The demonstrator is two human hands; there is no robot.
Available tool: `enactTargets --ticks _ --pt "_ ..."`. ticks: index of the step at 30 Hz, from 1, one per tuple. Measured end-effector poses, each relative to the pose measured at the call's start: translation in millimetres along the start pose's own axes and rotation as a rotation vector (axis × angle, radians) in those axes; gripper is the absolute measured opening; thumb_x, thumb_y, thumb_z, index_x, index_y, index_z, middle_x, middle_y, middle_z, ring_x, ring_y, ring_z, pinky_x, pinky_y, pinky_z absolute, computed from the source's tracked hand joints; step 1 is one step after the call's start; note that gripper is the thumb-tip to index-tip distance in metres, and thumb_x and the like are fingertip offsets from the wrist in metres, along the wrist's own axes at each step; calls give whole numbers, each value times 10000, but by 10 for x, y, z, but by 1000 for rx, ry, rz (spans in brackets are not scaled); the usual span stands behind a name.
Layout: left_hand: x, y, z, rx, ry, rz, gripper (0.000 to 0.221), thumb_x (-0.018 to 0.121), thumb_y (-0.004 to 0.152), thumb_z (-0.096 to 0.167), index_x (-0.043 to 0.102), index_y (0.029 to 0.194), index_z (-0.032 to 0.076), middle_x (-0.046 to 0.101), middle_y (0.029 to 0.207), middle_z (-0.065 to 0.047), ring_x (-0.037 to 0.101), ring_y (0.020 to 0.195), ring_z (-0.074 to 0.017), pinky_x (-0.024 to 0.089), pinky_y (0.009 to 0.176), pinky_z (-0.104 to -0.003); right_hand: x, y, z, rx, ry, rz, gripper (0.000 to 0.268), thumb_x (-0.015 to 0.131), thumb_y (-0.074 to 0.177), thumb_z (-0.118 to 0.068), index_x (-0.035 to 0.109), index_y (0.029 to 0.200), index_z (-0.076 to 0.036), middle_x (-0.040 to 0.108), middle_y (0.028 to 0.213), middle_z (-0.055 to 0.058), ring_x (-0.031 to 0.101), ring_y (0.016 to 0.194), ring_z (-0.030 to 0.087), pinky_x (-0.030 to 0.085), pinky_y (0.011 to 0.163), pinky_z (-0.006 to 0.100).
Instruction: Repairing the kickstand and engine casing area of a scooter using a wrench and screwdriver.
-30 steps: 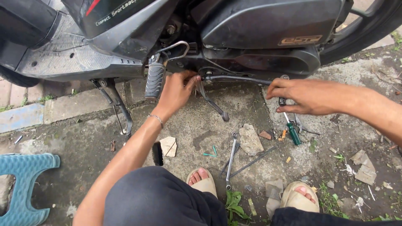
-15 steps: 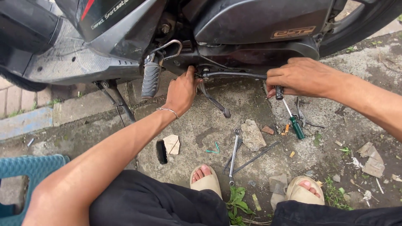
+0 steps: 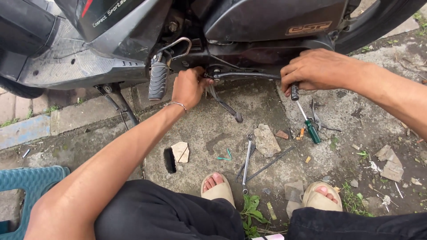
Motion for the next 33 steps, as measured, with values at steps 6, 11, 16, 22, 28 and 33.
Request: enactTargets --ticks 6,11,16,22,28,33 --pt "-396 -233 232 152 -72 -91 462 752 932 397 665 1188 22 796 892 -57 750 793 -375 578 739 -535 -60 -134 -115 180 327 -23 247 725 889 -421 775 1091 -289 769 1139 -164 742 1068 118 564 1022 319" --pt "-549 -348 328 93 -178 -104 483 433 1045 485 603 998 36 728 788 -115 683 747 -396 513 717 -544 -26 -60 -89 181 392 -70 197 716 912 -414 779 1068 -312 731 1185 -162 751 867 127 610 897 321" --pt "-229 -105 83 50 -251 10 497 410 1089 466 659 746 207 661 547 16 738 693 -318 568 719 -470 -45 -95 -136 218 436 51 204 752 877 -439 786 917 -242 754 1220 -148 776 946 212 584 842 380" --pt "-183 -59 47 88 -163 36 420 471 1089 356 676 804 126 714 685 -145 718 790 -460 557 704 -577 -108 -123 -200 225 446 84 217 751 879 -425 774 874 -209 772 1171 -110 779 879 261 581 788 394" --pt "-247 -74 110 162 -35 -23 236 533 1068 238 645 908 105 702 683 -76 739 755 -412 588 695 -552 -142 -113 -215 220 452 105 225 751 879 -437 759 857 -213 775 1086 -92 773 865 260 577 769 391" --pt "-376 -52 162 255 123 -29 170 587 1063 245 706 1094 129 742 882 -111 749 851 -421 619 746 -513 -160 -112 -220 199 448 121 203 736 902 -400 758 854 -204 773 1035 -70 763 825 256 568 750 387"
Point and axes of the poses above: each hand's wrist, its own y-axis towards the middle knuckle, its own x-axis out of the palm, z = x × y, the point moved 3 cm from there along y, towards the middle knuckle
